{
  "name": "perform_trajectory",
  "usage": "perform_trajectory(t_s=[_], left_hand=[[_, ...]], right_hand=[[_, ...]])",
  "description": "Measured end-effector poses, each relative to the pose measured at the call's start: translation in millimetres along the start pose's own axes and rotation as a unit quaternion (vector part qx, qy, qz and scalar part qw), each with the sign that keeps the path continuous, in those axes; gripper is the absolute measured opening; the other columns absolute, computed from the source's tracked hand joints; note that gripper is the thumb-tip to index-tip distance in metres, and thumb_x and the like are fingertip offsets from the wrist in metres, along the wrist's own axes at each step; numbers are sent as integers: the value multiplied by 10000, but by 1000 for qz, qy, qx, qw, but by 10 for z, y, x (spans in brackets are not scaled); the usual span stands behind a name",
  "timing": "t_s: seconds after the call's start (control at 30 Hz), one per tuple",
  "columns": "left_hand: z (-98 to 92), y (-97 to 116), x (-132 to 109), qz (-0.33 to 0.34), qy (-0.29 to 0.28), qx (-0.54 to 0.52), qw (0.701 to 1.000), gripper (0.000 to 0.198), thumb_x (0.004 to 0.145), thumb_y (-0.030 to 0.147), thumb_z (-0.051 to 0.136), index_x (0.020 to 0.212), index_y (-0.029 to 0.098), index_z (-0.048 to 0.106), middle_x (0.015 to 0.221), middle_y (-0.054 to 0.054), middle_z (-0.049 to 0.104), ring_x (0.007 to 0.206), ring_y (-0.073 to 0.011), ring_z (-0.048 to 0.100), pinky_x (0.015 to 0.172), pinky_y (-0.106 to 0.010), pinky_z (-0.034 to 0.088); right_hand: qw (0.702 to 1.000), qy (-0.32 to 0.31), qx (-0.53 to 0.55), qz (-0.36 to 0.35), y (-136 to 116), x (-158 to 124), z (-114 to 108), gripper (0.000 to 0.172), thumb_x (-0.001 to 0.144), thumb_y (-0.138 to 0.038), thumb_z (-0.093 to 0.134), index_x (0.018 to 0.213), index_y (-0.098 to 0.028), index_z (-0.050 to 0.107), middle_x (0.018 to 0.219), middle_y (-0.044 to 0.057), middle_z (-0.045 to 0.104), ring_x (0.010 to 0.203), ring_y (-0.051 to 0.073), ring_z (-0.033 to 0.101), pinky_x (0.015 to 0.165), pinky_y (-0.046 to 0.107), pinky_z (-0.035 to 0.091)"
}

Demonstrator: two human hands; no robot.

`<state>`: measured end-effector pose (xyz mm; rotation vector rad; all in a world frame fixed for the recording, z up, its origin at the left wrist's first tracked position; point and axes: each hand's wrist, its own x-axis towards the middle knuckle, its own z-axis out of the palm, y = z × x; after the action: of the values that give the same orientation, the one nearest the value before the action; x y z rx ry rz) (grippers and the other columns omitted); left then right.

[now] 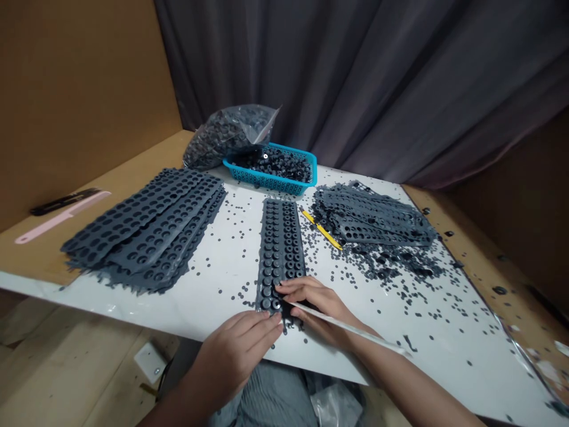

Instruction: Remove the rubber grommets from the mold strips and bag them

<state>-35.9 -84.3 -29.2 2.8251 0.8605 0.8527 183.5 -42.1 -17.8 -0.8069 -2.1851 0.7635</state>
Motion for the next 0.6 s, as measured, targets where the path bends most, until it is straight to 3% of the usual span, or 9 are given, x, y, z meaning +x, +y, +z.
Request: perform_trajectory(t_s=[0.23, 0.43, 0.6], left_hand=[[25, 7, -13, -5, 23, -3, 1000, 334, 908, 84, 325, 1094, 119, 599, 1054, -71, 688, 929, -171, 628, 791, -312, 540], [36, 15, -13, -4, 41, -4, 999, 331, 905, 78, 329, 1093, 119, 599, 1033, -75, 693, 950, -167, 620, 816, -306, 528], [29, 14, -17, -3, 42, 2, 999, 348, 904, 84, 311, 1087, 129, 603, 1020, -70, 697, 933, -165, 622, 808, -300, 525]], right_hand=[[999, -6, -35, -24, 34, 11, 10, 130, 863, -244, 560, 956, -165, 606, 1038, 116, 690, 1047, 188, 597, 865, 343, 507], [967, -29, -190, -166, 121, 47, 5, 165, 836, -155, 594, 1000, -133, 587, 1086, 113, 675, 984, 185, 606, 800, 322, 522], [951, -48, -241, -189, 70, 72, -4, 202, 847, -110, 560, 1049, -113, 564, 1151, 148, 636, 1007, 200, 587, 805, 349, 513]])
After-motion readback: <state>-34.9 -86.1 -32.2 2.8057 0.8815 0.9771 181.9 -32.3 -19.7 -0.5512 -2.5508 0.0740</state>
